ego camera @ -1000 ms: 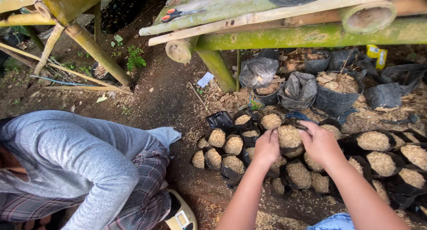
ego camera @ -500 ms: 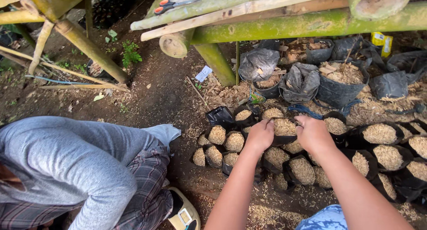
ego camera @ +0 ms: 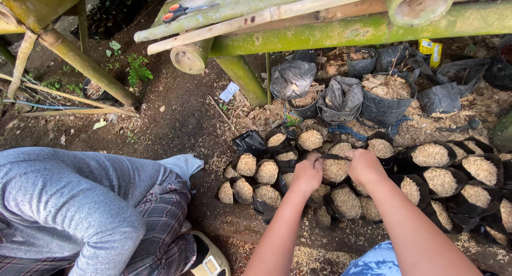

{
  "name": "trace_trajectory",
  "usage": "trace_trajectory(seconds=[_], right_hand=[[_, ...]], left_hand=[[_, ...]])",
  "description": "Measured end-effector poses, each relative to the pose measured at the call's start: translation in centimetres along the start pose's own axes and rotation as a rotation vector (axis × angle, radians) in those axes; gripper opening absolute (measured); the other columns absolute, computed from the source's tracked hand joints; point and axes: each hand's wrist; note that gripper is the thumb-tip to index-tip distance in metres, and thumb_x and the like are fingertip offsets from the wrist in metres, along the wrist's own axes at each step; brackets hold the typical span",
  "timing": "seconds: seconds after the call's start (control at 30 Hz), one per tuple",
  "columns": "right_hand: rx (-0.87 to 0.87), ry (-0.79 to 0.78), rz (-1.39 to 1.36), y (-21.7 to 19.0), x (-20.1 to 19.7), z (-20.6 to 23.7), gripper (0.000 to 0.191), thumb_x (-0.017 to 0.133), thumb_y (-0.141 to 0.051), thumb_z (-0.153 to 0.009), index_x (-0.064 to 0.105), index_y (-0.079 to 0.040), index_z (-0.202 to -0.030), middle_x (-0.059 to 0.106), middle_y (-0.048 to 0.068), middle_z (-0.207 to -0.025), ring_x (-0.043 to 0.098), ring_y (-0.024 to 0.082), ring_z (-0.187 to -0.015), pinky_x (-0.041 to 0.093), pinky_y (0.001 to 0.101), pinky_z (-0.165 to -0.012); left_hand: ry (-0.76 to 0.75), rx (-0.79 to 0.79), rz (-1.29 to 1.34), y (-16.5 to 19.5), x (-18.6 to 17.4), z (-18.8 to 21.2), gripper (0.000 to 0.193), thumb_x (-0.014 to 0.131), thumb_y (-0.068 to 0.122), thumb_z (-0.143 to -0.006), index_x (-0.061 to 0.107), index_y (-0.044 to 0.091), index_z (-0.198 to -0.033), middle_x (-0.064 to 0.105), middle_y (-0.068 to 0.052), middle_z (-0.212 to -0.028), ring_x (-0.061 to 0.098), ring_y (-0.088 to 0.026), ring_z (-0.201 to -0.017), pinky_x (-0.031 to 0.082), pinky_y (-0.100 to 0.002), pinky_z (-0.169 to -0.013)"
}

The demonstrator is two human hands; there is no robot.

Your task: The person fills black plastic nursery bags with a granular substrate from a large pile on the ground. They fold the bags into cylindrical shapes, scoop the material in by hand, and place the filled bags into a growing stack.

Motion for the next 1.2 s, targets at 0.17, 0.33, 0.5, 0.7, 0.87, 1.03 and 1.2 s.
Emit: trace_trajectory(seconds=[0.17,0.33,0.5,0.7,0.87,1.03,1.2], right_hand=[[-0.143,0.124,0.064,0.3,-0.6,-0.2,0.04,0.069,-0.014,-0.09,0.07,-0.008,-0.129,0.074,0.022,-0.112,0.072,0.037,-0.104,0.056,0.0418,-0.099],[-0.075,0.096,0.01,0.6,-0.7,0.0,0.041,0.072,-0.016,-0.089,0.069,-0.009,-0.129,0.072,0.022,-0.113,0.07,0.038,-0.104,0.055,0.0441,-0.097],[-0.102,0.143,-0.026,1.1,-0.7,0.0,0.038,0.068,-0.012,-0.091,0.072,-0.015,-0.128,0.076,0.023,-0.104,0.073,0.037,-0.096,0.058,0.0418,-0.095],[-0.048,0.114,-0.103,1.0,-1.2,0.3,0.034,0.065,-0.014,-0.096,0.067,-0.016,-0.131,0.077,0.017,-0.105,0.077,0.031,-0.083,0.061,0.0401,-0.087],[-0.485,0.38,0.041,1.7,-0.8,0.7,0.03,0.062,0.0,-0.087,0.081,-0.018,-0.101,0.079,0.004,-0.106,0.067,0.024,-0.108,0.054,0.0393,-0.102],[-0.488,0.158,0.242,1.4,0.2,1.4,0.047,0.065,0.006,-0.074,0.084,-0.025,-0.105,0.074,0.003,-0.114,0.058,0.022,-0.118,0.045,0.0416,-0.104],[-0.507,0.37,-0.004,2.3,-1.9,1.9,0.023,0.071,-0.01,-0.083,0.082,-0.019,-0.1,0.079,0.004,-0.1,0.067,0.026,-0.104,0.052,0.0396,-0.095]], left_hand=[[-0.039,-0.023,-0.118,1.7,0.0,-0.5,0.04,0.051,0.034,-0.102,0.07,0.004,-0.121,0.069,-0.027,-0.115,0.062,-0.045,-0.112,0.048,-0.048,-0.099],[0.061,0.079,-0.08,1.9,0.3,-0.6,0.037,0.057,0.032,-0.098,0.069,0.005,-0.121,0.069,-0.026,-0.113,0.065,-0.044,-0.108,0.05,-0.047,-0.096],[0.059,0.06,-0.064,1.5,-0.2,-0.2,0.034,0.058,0.031,-0.098,0.072,0.008,-0.118,0.071,-0.024,-0.108,0.067,-0.042,-0.104,0.053,-0.046,-0.093],[0.02,0.01,-0.175,2.8,-0.6,-0.4,0.034,0.059,0.033,-0.099,0.073,0.009,-0.119,0.072,-0.024,-0.107,0.068,-0.042,-0.104,0.053,-0.047,-0.093],[0.056,0.013,-0.129,2.3,-0.6,0.1,0.04,0.063,0.034,-0.097,0.068,0.007,-0.126,0.071,-0.025,-0.109,0.069,-0.04,-0.105,0.053,-0.045,-0.094],[0.052,0.041,-0.116,2.2,-0.2,0.2,0.041,0.066,0.029,-0.094,0.068,0.005,-0.127,0.07,-0.024,-0.114,0.068,-0.04,-0.106,0.053,-0.046,-0.093],[0.173,0.172,-0.15,4.1,-0.3,1.0,0.046,0.068,0.023,-0.092,0.061,0.001,-0.131,0.066,-0.025,-0.124,0.063,-0.042,-0.116,0.05,-0.045,-0.099]])
Point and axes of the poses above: each hand's wrist, its own z-axis away from the middle knuckle, its own x-axis out of the palm, y = z × x
